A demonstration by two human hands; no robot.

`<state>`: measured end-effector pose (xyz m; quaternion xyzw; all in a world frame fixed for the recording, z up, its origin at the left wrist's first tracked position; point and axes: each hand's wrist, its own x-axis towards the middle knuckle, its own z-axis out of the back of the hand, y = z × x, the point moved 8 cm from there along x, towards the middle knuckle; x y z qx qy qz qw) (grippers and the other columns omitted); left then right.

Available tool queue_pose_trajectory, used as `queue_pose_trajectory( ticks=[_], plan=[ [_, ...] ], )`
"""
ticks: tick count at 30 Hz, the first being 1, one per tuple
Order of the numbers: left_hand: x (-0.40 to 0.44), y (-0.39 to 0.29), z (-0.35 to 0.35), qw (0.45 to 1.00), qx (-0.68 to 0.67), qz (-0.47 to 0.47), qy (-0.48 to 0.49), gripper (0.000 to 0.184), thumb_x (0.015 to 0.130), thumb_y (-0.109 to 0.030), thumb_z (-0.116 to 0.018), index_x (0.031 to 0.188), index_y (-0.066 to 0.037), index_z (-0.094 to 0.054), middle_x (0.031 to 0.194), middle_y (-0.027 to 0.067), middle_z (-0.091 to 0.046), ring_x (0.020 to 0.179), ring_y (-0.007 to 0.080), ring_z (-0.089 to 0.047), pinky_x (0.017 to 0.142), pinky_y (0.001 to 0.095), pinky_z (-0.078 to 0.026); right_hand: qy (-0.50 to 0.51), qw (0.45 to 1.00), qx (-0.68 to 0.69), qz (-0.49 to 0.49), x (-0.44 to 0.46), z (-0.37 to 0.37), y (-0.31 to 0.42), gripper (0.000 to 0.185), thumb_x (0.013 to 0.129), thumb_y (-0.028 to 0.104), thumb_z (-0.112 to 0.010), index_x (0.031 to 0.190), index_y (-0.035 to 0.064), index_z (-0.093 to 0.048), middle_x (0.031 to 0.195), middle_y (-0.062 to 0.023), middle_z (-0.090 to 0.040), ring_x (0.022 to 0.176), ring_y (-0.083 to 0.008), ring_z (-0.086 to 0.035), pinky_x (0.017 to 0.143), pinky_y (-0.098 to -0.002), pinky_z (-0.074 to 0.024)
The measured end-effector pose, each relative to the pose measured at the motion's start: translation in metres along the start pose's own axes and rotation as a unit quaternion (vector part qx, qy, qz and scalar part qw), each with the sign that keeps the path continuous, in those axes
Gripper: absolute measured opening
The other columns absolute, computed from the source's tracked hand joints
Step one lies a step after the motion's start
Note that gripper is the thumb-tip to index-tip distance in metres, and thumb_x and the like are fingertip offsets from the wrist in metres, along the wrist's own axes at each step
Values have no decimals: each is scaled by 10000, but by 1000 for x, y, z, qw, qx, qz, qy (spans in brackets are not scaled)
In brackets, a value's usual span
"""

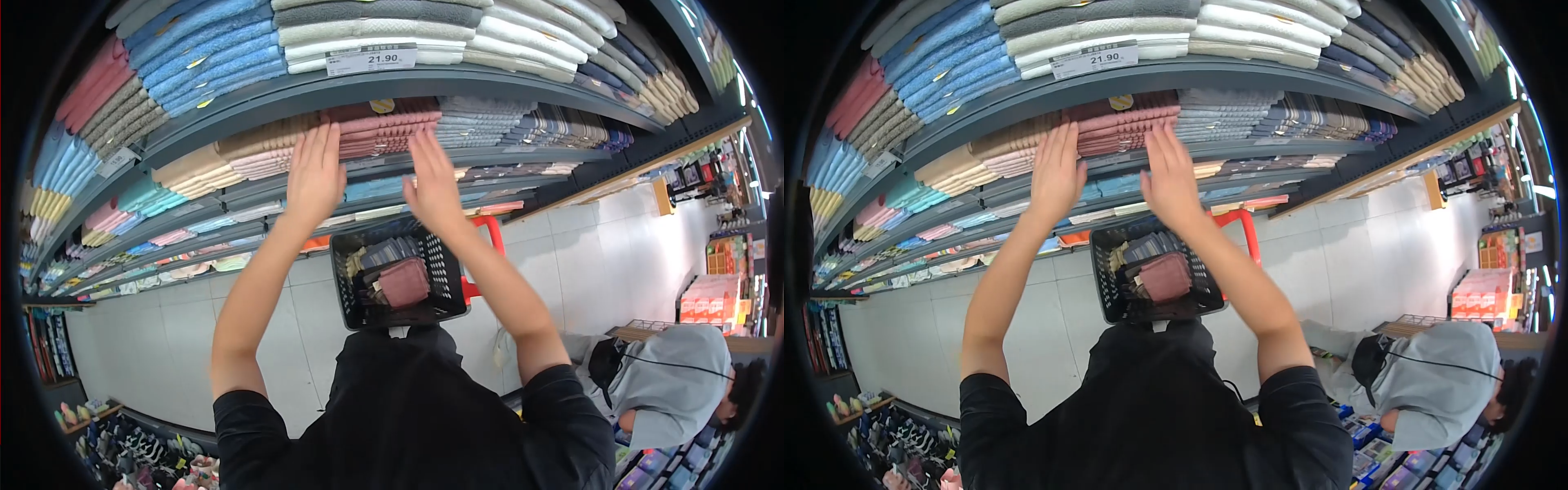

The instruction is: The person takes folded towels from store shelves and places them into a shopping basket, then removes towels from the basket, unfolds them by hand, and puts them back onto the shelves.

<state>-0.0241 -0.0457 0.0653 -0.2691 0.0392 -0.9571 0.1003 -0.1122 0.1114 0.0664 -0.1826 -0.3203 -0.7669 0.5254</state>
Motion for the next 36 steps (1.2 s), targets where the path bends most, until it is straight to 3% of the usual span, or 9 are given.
queue_pose_trajectory(
  ticks=[5, 9, 11, 17, 23, 25, 26, 31, 36],
  plan=[
    [-72, -36, -25, 993, -118, 4, 21, 725, 774, -123, -671, 1385, 75, -335, 1452, 268, -340, 1359, 405, -333, 1118, 494, -276, 123, 976, 101, -151, -135, -69, -7, 618, 767, 81, -663, 1316, -81, -427, 1345, -276, -462, 1271, -428, -424, 1078, -462, -344],
    [-196, -45, -138, 954, -209, 90, 194, 699, 791, -184, -670, 1355, 91, -363, 1408, 285, -394, 1322, 424, -373, 1104, 468, -313, 336, 896, 141, -252, -255, -119, 1, 599, 826, 199, -643, 1320, -58, -423, 1308, -285, -486, 1205, -437, -476, 1030, -425, -401],
    [-273, -52, -185, 874, -302, 205, 321, 621, 811, -244, -662, 1306, 55, -437, 1321, 299, -472, 1235, 430, -457, 1052, 442, -373, 448, 841, 127, -276, -321, -144, -5, 585, 825, 234, -646, 1295, -60, -458, 1220, -277, -553, 1101, -429, -553, 967, -435, -447],
    [-454, -67, -232, 762, -312, 352, 445, 488, 853, -385, -595, 1158, -5, -599, 1112, 226, -638, 1074, 384, -594, 934, 430, -465, 499, 808, 96, -299, -464, -172, -45, 357, 803, 309, -627, 1026, 30, -627, 994, -201, -655, 974, -360, -624, 835, -457, -494],
    [-493, -58, -231, 751, -305, 376, 449, 418, 851, -391, -596, 1086, -48, -640, 1070, 194, -656, 1039, 360, -610, 901, 430, -478, 580, 748, 81, -314, -515, -185, -64, 382, 808, 372, -597, 1026, 65, -665, 1100, -200, -645, 1079, -367, -589, 905, -445, -481],
    [-502, -54, -241, 747, -316, 389, 436, 416, 852, -392, -598, 1088, -52, -642, 1064, 186, -661, 1035, 359, -612, 895, 430, -481, 473, 850, 45, -226, -524, -200, -75, 284, 809, 340, -580, 900, 80, -650, 956, -149, -669, 918, -346, -636, 787, -454, -501],
    [-506, -54, -244, 745, -321, 400, 426, 406, 859, -388, -597, 1094, -61, -649, 1036, 174, -675, 1016, 354, -623, 881, 431, -489, 476, 835, 74, -266, -501, -190, -68, 279, 817, 334, -581, 886, 72, -644, 934, -155, -668, 907, -344, -637, 778, -452, -501],
    [-492, -79, -235, 745, -338, 424, 389, 369, 855, -356, -598, 1053, -53, -671, 1015, 173, -684, 976, 340, -645, 856, 413, -505, 496, 773, 121, -377, -464, -191, -64, 372, 837, 318, -593, 1095, 58, -659, 1055, -169, -673, 1006, -334, -633, 879, -410, -492],
    [-497, -106, -250, 729, -336, 443, 400, 358, 855, -316, -598, 1084, -47, -657, 1027, 184, -683, 1001, 341, -642, 874, 409, -504, 484, 769, 148, -390, -463, -196, -66, 366, 831, 305, -619, 1113, 76, -662, 1027, -145, -689, 996, -305, -648, 868, -384, -503]
  ],
)
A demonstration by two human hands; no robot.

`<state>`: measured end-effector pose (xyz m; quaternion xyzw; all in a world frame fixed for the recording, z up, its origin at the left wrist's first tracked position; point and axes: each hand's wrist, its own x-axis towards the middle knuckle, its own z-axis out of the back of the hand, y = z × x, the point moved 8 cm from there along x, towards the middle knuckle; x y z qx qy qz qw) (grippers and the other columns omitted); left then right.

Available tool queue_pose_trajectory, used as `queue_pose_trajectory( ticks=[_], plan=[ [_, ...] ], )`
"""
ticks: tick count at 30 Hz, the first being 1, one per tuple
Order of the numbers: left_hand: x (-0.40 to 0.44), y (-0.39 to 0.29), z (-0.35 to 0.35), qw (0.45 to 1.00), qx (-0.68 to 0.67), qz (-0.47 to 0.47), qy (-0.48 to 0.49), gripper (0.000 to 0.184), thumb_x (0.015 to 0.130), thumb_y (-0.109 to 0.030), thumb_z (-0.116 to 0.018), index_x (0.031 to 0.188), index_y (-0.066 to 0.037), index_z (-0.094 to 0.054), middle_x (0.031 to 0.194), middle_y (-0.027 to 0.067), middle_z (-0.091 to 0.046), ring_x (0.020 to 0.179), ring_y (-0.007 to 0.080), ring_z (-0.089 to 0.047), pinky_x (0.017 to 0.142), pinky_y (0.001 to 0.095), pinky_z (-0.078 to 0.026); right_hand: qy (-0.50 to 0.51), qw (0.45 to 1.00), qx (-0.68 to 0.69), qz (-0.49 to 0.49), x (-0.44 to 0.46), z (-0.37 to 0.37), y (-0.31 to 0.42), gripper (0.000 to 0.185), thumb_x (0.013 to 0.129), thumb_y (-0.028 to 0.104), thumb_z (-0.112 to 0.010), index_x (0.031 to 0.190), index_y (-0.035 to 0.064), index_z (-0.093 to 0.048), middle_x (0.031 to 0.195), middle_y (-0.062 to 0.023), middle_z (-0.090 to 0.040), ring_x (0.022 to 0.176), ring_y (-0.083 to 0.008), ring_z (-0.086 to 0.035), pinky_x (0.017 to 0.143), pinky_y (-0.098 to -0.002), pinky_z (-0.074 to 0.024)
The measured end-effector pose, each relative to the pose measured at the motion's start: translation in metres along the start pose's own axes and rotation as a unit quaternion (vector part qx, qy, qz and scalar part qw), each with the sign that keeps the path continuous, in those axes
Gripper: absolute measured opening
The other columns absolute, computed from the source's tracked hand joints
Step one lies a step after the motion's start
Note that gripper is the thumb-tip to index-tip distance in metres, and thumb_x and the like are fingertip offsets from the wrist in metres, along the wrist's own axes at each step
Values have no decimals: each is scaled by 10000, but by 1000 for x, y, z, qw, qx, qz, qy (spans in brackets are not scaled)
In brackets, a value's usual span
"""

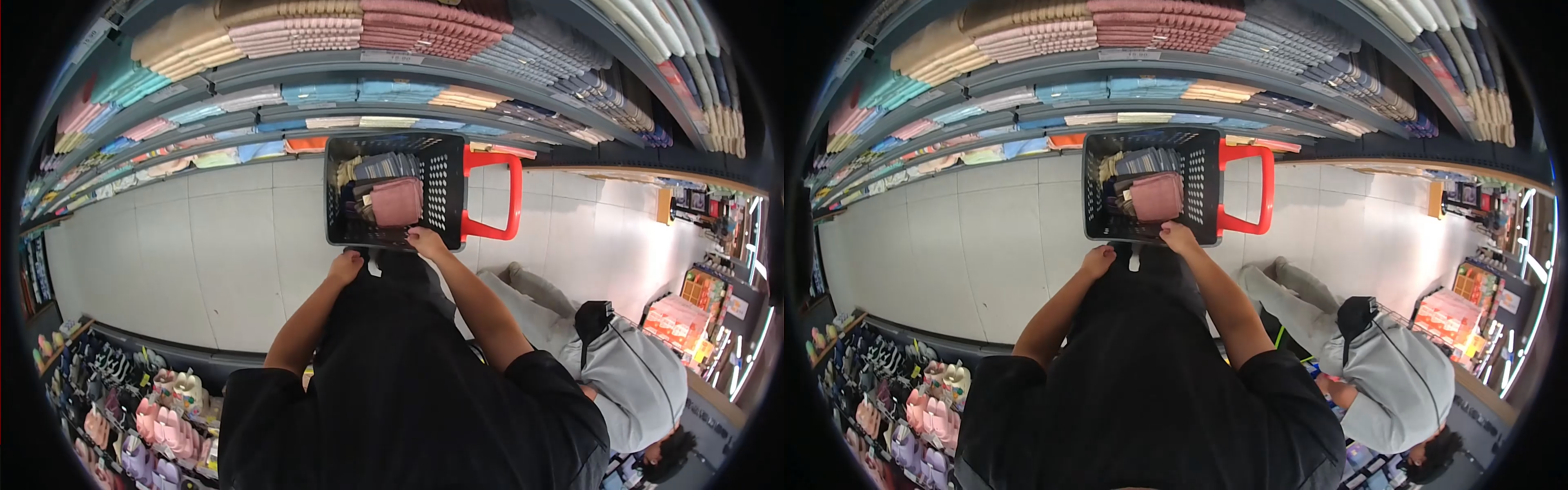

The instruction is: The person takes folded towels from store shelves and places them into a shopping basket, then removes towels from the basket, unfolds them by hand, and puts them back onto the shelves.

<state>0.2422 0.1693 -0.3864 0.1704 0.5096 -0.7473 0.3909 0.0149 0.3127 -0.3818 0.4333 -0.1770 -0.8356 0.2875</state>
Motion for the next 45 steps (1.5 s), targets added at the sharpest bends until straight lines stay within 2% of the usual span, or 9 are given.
queue_pose_trajectory(
  ticks=[12, 21, 24, 25, 28, 32, 39, 41, 45],
  plan=[
    [-19, 20, -96, 976, -182, 102, -59, 354, 872, -269, -588, 1120, -17, -607, 1061, 164, -684, 1007, 296, -656, 873, 375, -506, 94, 991, -90, 33, 53, -45, -54, 343, 809, 232, -613, 1102, 56, -648, 998, -187, -675, 979, -336, -644, 877, -416, -496],
    [-33, 5, -172, 932, -340, 117, -49, 333, 906, -168, -609, 1176, 22, -571, 1060, 154, -674, 958, 232, -676, 840, 308, -523, 91, 942, -303, 114, 206, -99, -49, 419, 821, 143, -570, 1236, 87, -550, 1310, -172, -532, 1144, -382, -555, 944, -467, -467],
    [-30, -6, -172, 918, -378, 108, -60, 330, 922, -163, -601, 1189, 26, -561, 1099, 157, -662, 996, 227, -667, 868, 300, -517, 114, 944, -303, 62, 236, -101, -39, 455, 850, 124, -501, 1302, 77, -495, 1409, -152, -448, 1168, -390, -546, 985, -486, -444],
    [-28, -12, -166, 918, -377, 112, -51, 327, 935, -151, -588, 1204, 31, -549, 1128, 163, -651, 1038, 228, -653, 892, 300, -510, 147, 939, -304, 60, 249, -111, -51, 470, 873, 128, -451, 1339, 71, -460, 1468, -131, -381, 1254, -379, -477, 1057, -473, -383],
    [-21, -13, -162, 904, -408, 111, -63, 332, 937, -150, -585, 1211, 33, -541, 1147, 165, -644, 1054, 230, -647, 899, 304, -507, 69, 913, -365, 167, 270, -115, -46, 465, 891, 158, -425, 1350, 92, -456, 1449, -114, -405, 1307, -325, -419, 1073, -466, -346],
    [-14, -16, -143, 907, -403, 109, -66, 289, 954, -94, -560, 1213, 31, -532, 1141, 120, -632, 1056, 156, -619, 906, 261, -479, 111, 900, -406, 108, 279, -107, -47, 393, 912, 212, -411, 1257, 88, -551, 1324, -105, -525, 1282, -265, -441, 1046, -450, -344],
    [-16, -26, -132, 891, -440, 89, -75, 310, 943, -107, -569, 1215, 37, -532, 1147, 140, -630, 1061, 194, -627, 903, 286, -494, 66, 916, -381, 107, 216, -98, -46, 270, 941, 216, -386, 1075, 111, -596, 1208, -126, -609, 1185, -309, -547, 973, -508, -421],
    [-20, -46, -116, 906, -411, 69, -70, 277, 961, -73, -534, 1214, 41, -529, 1140, 101, -616, 1058, 153, -605, 919, 263, -468, 145, 933, -308, 118, 193, -102, -57, 228, 919, 185, -429, 1068, 91, -574, 1197, -155, -611, 1081, -348, -608, 902, -503, -477],
    [-28, -66, -101, 887, -455, 49, -53, 319, 952, -89, -550, 1241, 37, -506, 1161, 114, -603, 1091, 174, -588, 948, 286, -453, 104, 966, -224, 76, 142, -59, -34, 228, 816, 134, -571, 1030, 62, -541, 1074, -209, -636, 987, -388, -623, 797, -485, -505]
  ],
)
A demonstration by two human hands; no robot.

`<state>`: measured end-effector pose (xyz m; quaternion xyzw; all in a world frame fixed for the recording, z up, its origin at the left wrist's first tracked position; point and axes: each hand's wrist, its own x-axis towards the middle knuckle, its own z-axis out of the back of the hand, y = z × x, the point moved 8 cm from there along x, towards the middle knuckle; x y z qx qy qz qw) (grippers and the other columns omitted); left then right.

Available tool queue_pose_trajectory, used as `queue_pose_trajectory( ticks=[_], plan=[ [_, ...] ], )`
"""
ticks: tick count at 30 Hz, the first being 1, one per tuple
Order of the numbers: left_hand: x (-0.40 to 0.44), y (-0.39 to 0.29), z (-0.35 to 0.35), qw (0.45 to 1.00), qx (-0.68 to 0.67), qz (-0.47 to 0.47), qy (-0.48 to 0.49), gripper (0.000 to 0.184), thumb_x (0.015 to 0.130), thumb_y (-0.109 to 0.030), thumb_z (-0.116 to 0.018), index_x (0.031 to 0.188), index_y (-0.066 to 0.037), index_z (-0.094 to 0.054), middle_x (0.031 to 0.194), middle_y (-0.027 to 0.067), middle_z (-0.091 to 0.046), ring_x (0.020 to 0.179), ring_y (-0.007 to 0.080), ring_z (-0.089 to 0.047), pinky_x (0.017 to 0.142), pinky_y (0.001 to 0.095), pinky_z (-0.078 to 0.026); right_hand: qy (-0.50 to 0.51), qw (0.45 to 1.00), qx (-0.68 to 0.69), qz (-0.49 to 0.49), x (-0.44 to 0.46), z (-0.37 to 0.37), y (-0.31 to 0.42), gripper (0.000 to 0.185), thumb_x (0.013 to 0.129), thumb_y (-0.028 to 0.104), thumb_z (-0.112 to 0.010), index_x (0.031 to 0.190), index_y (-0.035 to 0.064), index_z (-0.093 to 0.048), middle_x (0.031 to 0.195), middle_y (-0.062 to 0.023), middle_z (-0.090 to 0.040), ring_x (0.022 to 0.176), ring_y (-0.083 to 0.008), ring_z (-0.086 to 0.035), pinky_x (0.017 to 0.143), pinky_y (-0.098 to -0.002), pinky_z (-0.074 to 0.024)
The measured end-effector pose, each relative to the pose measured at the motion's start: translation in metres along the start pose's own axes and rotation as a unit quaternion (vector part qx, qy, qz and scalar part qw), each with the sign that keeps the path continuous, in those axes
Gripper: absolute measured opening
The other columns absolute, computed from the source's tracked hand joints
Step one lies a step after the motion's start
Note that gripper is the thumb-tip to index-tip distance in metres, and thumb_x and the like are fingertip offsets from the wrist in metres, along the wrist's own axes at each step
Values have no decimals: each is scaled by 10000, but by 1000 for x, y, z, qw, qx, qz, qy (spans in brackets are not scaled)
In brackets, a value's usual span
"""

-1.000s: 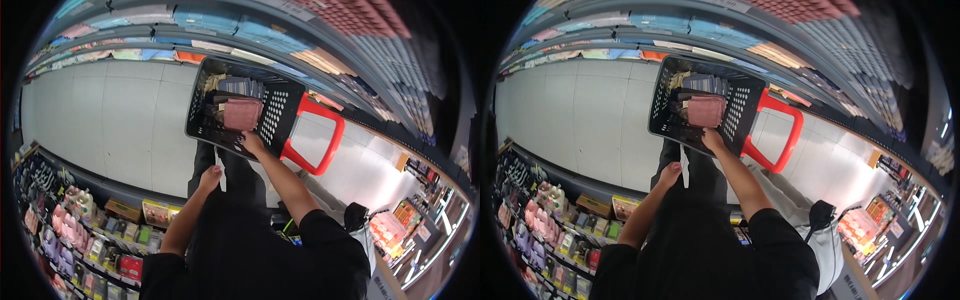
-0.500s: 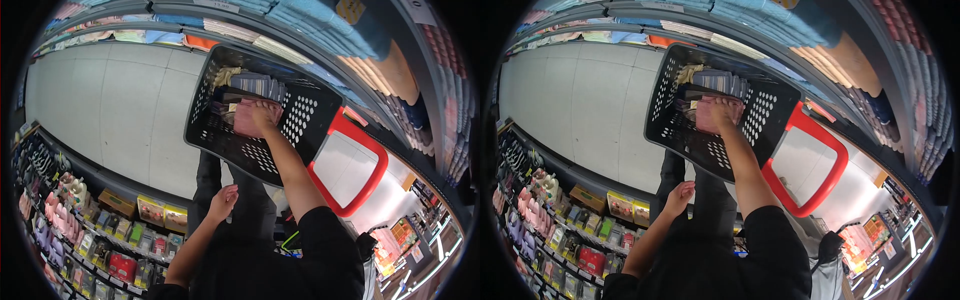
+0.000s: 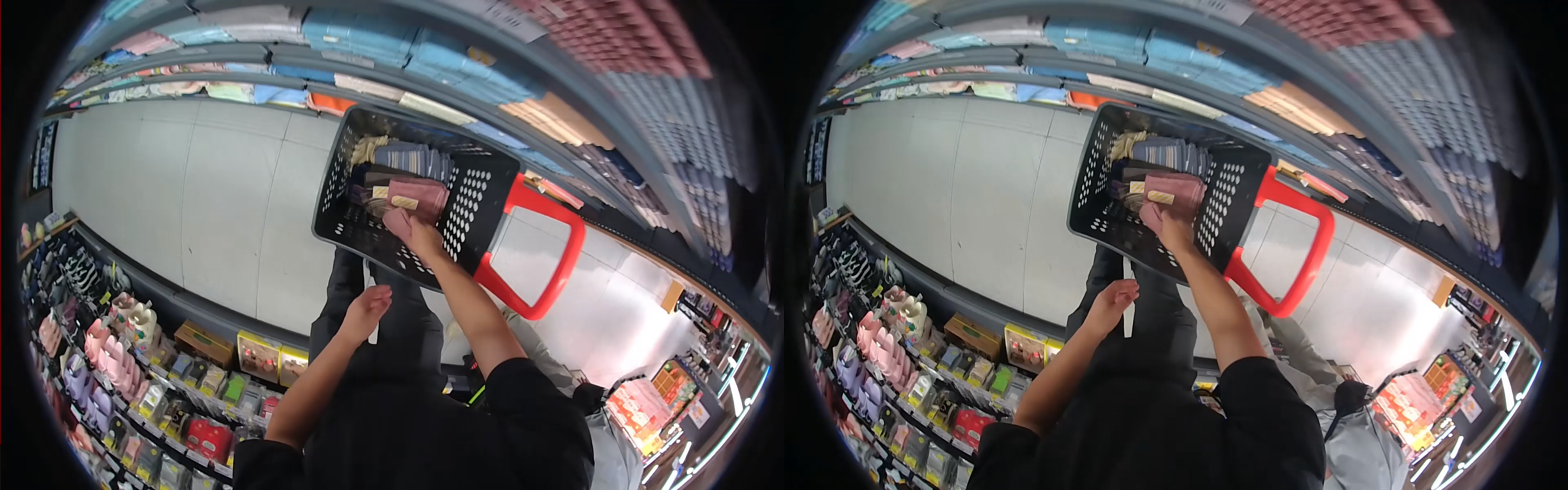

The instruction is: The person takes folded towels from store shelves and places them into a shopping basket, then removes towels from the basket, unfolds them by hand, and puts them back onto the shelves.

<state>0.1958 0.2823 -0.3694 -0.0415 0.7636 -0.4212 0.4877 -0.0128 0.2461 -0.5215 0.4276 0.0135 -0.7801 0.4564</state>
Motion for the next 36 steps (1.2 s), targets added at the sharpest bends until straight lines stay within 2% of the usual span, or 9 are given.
queue_pose_trajectory(
  ticks=[2, 12, 15, 21, 23, 25, 30, 33, 36],
  plan=[
    [-5, -20, -2, 1000, -11, 11, 14, 373, 940, -109, -576, 1269, 36, -478, 1195, 125, -584, 1132, 186, -567, 983, 305, -433, -47, 995, 77, -45, -32, 31, 12, 250, 795, 130, -584, 1028, 50, -539, 1056, -224, -633, 980, -400, -617, 792, -478, -500],
    [-44, -206, -20, 962, -195, -189, -4, 527, 875, -194, -691, 1298, -19, -430, 1244, 101, -533, 1174, 211, -518, 976, 358, -442, -304, 897, 146, 286, -266, 251, 217, 435, 772, 120, -665, 1200, 105, -591, 1025, -83, -554, 983, -316, -577, 786, -403, -501],
    [-56, -237, -4, 925, -349, -153, 16, 410, 920, -152, -600, 1284, -40, -447, 1193, 94, -572, 1084, 219, -587, 910, 376, -493, -303, 872, 172, 344, -300, 267, 233, 382, 764, 107, -677, 1141, 79, -623, 1038, -79, -559, 1007, -301, -564, 820, -382, -490],
    [-97, -295, 4, 935, -308, -163, 70, 522, 863, -105, -630, 1341, -36, -432, 1252, 98, -566, 1163, 236, -552, 966, 408, -464, -375, 832, 271, 308, -325, 318, 191, 292, 836, 110, -651, 1120, 45, -626, 1109, -135, -606, 1094, -302, -570, 918, -364, -464],
    [-106, -309, 4, 944, -267, -161, 111, 560, 842, -114, -650, 1349, -35, -424, 1264, 102, -562, 1177, 242, -546, 989, 411, -454, -367, 835, 347, 218, -306, 318, 155, 309, 875, 165, -634, 1162, 52, -616, 1172, -131, -605, 1122, -275, -565, 928, -359, -458],
    [-113, -317, 2, 948, -238, -147, 153, 580, 830, -114, -659, 1353, -34, -420, 1271, 106, -559, 1179, 244, -547, 996, 410, -452, -204, 816, 517, 157, -264, 287, 123, 361, 903, 241, -619, 1222, 72, -589, 1240, -118, -583, 1158, -257, -550, 949, -363, -451],
    [-120, -337, -9, 945, -197, -119, 231, 568, 829, -115, -660, 1338, -6, -431, 1253, 127, -571, 1137, 243, -578, 959, 393, -485, 140, 603, 784, 37, -266, 243, 139, 542, 907, 388, -625, 1343, 95, -490, 1325, -94, -541, 1233, -238, -513, 984, -407, -451],
    [-109, -336, -10, 962, -177, -57, 203, 555, 847, -166, -676, 1317, 22, -447, 1227, 137, -583, 1111, 237, -595, 928, 386, -507, 104, 565, 807, 135, -270, 254, 145, 546, 908, 338, -631, 1331, 26, -485, 1282, -118, -569, 1176, -223, -561, 978, -381, -470],
    [-109, -334, -8, 962, -211, -35, 168, 538, 873, -205, -678, 1300, 40, -459, 1207, 142, -592, 1097, 229, -604, 915, 383, -516, -39, 656, 741, 140, -266, 278, 135, 442, 892, 242, -655, 1252, 17, -534, 1166, -100, -623, 1067, -202, -613, 908, -359, -503]
  ],
)
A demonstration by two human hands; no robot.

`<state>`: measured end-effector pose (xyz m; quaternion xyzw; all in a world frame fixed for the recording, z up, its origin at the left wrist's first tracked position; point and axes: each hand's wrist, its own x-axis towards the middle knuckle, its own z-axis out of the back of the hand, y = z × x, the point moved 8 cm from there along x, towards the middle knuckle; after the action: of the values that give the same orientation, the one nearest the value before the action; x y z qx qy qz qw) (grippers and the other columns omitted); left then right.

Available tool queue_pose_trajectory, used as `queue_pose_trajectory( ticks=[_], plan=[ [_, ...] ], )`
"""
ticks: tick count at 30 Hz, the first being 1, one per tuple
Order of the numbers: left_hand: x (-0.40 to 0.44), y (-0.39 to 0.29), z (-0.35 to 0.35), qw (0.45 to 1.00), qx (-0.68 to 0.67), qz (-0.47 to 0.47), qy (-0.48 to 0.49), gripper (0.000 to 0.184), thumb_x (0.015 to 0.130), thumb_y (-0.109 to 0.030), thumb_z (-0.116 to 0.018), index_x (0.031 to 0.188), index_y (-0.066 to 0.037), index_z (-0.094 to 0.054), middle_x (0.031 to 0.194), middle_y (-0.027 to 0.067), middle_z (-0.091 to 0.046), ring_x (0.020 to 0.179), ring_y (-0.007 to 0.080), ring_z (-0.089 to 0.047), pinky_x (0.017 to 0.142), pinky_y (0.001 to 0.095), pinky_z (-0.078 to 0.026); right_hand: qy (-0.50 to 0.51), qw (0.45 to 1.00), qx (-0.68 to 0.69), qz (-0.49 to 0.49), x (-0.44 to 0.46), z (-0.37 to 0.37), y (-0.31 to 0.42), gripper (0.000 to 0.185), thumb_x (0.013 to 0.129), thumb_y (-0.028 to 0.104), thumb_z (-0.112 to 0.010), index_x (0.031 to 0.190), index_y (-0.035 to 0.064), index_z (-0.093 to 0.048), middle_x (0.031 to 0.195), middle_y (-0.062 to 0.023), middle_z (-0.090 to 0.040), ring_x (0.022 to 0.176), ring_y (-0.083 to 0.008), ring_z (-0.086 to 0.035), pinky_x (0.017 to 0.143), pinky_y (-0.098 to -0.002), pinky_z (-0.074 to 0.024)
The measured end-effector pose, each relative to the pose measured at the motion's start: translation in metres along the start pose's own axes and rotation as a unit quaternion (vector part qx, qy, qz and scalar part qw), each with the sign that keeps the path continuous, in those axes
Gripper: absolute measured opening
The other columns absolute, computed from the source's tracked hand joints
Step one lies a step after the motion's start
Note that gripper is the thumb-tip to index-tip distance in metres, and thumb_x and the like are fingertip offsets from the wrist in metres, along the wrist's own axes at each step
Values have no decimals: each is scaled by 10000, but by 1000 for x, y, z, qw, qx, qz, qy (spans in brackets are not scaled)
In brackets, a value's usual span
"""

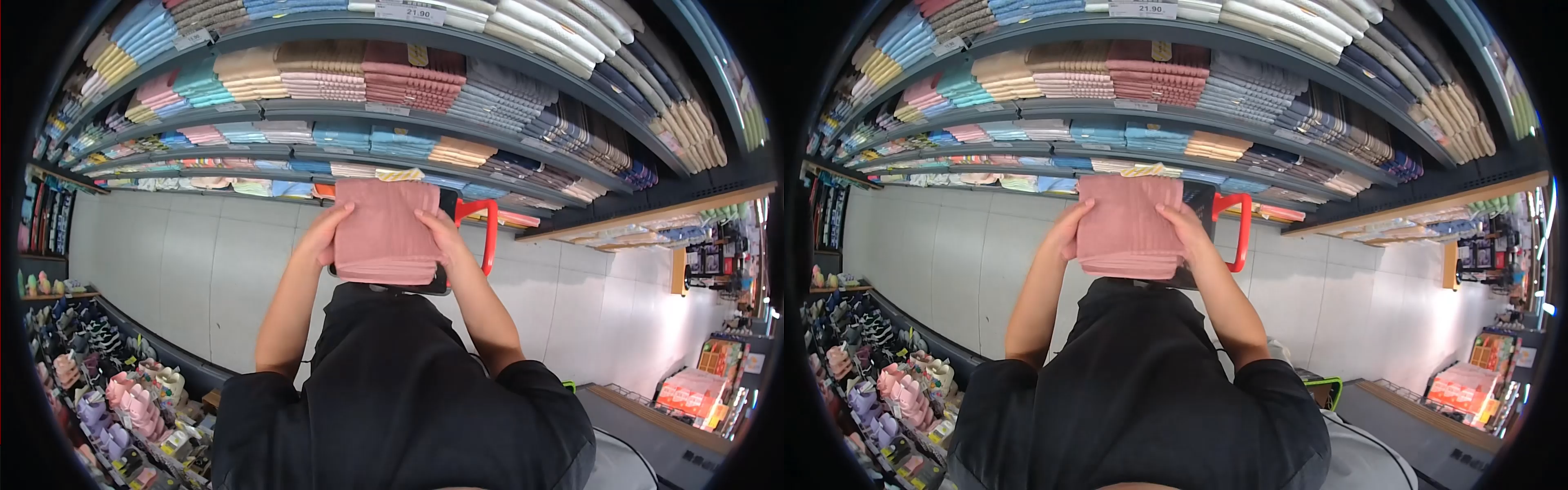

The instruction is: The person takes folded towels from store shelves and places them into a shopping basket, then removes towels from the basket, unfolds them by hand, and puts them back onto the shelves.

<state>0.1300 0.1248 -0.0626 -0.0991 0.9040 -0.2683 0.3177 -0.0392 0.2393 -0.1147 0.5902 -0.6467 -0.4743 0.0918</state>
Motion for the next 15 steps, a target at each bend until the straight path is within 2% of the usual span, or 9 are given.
queue_pose_trajectory(
  ticks=[3, 4, 7, 10, 11, 13, 14, 15],
  plan=[
    [3, 20, 9, 997, 70, -15, 17, 506, 894, -204, -665, 1294, 33, -464, 1215, 132, -589, 1102, 214, -599, 909, 377, -517, -29, 997, 14, 76, -1, 2, 27, 396, 878, 157, -660, 1228, 9, -548, 1093, -83, -650, 981, -182, -643, 872, -326, -517],
    [0, 23, 4, 994, 102, -20, 40, 484, 895, -170, -662, 1289, 29, -465, 1205, 120, -591, 1092, 197, -601, 900, 363, -517, -37, 996, 4, 84, -1, 3, 33, 382, 877, 129, -655, 1224, 6, -549, 1086, -80, -655, 987, -175, -640, 870, -318, -515],
    [-3, 25, 7, 990, 136, -15, 27, 479, 891, -153, -663, 1287, 25, -463, 1190, 103, -592, 1062, 181, -606, 887, 341, -515, -50, 992, -17, 111, -8, -2, 49, 375, 875, 101, -653, 1226, 14, -553, 1061, -68, -666, 980, -169, -640, 875, -307, -509],
    [-1, 7, 8, 988, 96, -118, 8, 453, 890, -122, -653, 1274, 26, -463, 1158, 100, -604, 1014, 167, -616, 860, 315, -515, -73, 989, -61, 117, -2, 4, 47, 427, 867, 85, -656, 1261, -3, -518, 1154, -108, -624, 1046, -184, -615, 893, -312, -496],
    [0, 2, 7, 986, 96, -133, 9, 441, 891, -115, -647, 1268, 25, -465, 1145, 101, -608, 1005, 161, -616, 848, 308, -516, -117, 962, -175, 173, -1, 10, 50, 458, 858, 80, -661, 1277, -8, -500, 1192, -125, -595, 1073, -195, -602, 897, -316, -492],
    [0, -12, -3, 982, 95, -164, 14, 418, 893, -102, -636, 1255, 24, -468, 1119, 103, -615, 986, 148, -615, 824, 295, -516, -198, 855, -392, 276, -10, 0, 61, 521, 840, 69, -671, 1310, -19, -463, 1268, -160, -538, 1127, -216, -577, 907, -326, -484],
    [2, -16, -4, 976, 125, -179, 11, 411, 895, -102, -633, 1249, 25, -468, 1109, 104, -618, 982, 143, -614, 816, 293, -517, -173, 805, -474, 313, -17, -9, 63, 612, 812, 61, -687, 1353, -16, -411, 1336, -182, -463, 1183, -250, -540, 909, -350, -480],
    [7, -18, -5, 969, 154, -194, 8, 405, 897, -103, -631, 1244, 26, -469, 1099, 105, -620, 978, 138, -612, 808, 290, -517, -129, 832, -424, 334, -25, -26, 64, 598, 808, 88, -700, 1347, 23, -450, 1334, -172, -476, 1173, -272, -547, 915, -356, -478]
  ],
)
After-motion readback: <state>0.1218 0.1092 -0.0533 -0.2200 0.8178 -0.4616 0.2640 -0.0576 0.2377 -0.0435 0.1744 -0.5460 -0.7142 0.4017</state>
